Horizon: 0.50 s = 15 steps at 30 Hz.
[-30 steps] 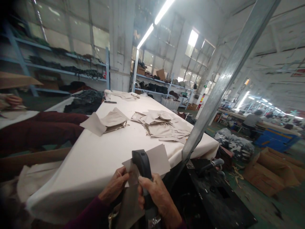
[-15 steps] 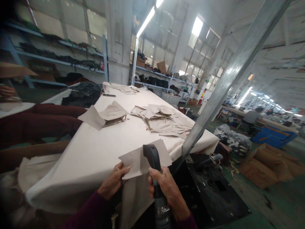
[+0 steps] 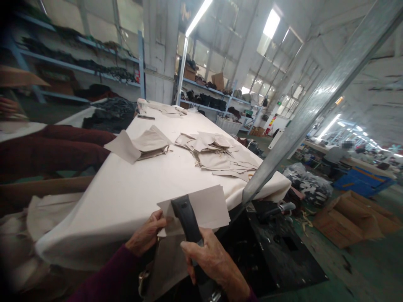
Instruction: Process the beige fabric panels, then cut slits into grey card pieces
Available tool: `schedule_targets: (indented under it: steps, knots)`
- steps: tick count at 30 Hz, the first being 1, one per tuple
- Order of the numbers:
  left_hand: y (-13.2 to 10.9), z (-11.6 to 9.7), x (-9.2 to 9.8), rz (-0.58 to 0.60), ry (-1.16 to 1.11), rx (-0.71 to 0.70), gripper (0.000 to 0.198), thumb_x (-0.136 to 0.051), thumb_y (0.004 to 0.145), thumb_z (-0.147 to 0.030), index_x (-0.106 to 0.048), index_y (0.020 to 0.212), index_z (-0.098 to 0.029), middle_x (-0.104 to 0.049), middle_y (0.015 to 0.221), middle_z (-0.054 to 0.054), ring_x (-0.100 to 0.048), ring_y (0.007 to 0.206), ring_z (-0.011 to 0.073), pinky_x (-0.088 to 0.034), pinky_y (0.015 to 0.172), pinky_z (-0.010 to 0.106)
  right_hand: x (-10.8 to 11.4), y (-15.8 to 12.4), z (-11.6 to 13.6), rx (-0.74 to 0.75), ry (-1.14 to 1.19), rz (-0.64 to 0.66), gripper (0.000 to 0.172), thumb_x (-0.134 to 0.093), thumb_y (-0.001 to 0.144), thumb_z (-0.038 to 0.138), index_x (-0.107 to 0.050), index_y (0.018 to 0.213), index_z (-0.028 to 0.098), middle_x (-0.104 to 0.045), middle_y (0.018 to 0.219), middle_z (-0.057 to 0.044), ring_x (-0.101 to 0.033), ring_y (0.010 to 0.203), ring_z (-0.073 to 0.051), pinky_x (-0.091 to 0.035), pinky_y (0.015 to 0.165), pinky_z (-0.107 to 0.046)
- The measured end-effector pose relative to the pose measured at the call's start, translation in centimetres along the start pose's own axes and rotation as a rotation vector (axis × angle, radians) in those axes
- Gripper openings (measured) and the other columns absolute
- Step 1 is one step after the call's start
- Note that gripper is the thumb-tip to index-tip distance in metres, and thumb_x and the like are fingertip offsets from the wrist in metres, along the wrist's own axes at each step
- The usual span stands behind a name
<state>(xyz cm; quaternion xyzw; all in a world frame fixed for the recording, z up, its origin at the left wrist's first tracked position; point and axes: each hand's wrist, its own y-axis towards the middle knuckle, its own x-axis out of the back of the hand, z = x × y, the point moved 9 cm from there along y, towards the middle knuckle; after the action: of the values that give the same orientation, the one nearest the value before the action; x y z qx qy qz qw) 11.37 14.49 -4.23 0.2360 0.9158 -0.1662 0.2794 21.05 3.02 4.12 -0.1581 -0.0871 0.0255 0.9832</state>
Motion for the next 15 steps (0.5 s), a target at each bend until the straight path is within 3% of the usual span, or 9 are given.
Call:
schedule_targets:
  steps: [3, 7, 12, 15]
  knots:
    - [0.2, -0.4, -0.3, 0.094, 0.040, -0.044, 0.024, -0.070, 0.065, -0.020, -0.065, 0.087, -0.015, -0.068, 0.079, 0.002, -0.062, 0.072, 0.0154, -0.046, 0.064, 0.023, -0.6, 0.0, -0.2, -0.006, -0.020, 0.031, 0.018, -0.053, 0.081, 0.031, -0.054, 0.071, 0.016, -0.050, 0.046, 0.006, -0.043, 0.034, -0.006, -0.034, 0.035, -0.015]
    - [0.2, -0.5, -1.8, 0.281, 0.132, -0.081, 0.024, -0.067, 0.070, -0.022, -0.067, 0.092, -0.012, -0.068, 0.080, 0.004, -0.062, 0.073, 0.0177, -0.045, 0.066, 0.025, -0.1, 0.0, -0.1, -0.016, -0.022, 0.047, 0.023, -0.053, 0.082, 0.033, -0.053, 0.067, 0.015, -0.050, 0.044, 0.005, -0.045, 0.034, -0.007, -0.035, 0.036, -0.016]
    - [0.0, 0.3, -1.2, 0.221, 0.125, -0.020, 0.029, -0.068, 0.070, -0.025, -0.065, 0.096, -0.013, -0.068, 0.076, 0.003, -0.059, 0.062, 0.0139, -0.044, 0.060, 0.023, 3.4, 0.4, 0.2, -0.041, 0.009, -0.183, 0.030, -0.055, 0.081, 0.042, -0.051, 0.066, 0.016, -0.048, 0.043, 0.005, -0.044, 0.035, -0.008, -0.036, 0.036, -0.017]
    - [0.2, 0.2, -0.8, 0.218, 0.066, -0.015, 0.035, -0.069, 0.068, -0.025, -0.063, 0.101, -0.013, -0.069, 0.082, 0.005, -0.061, 0.065, 0.0150, -0.045, 0.060, 0.024, 3.6, 0.0, 0.0, -0.059, 0.081, -0.176, 0.033, -0.056, 0.078, 0.047, -0.049, 0.066, 0.017, -0.045, 0.041, 0.006, -0.041, 0.033, -0.008, -0.035, 0.034, -0.018]
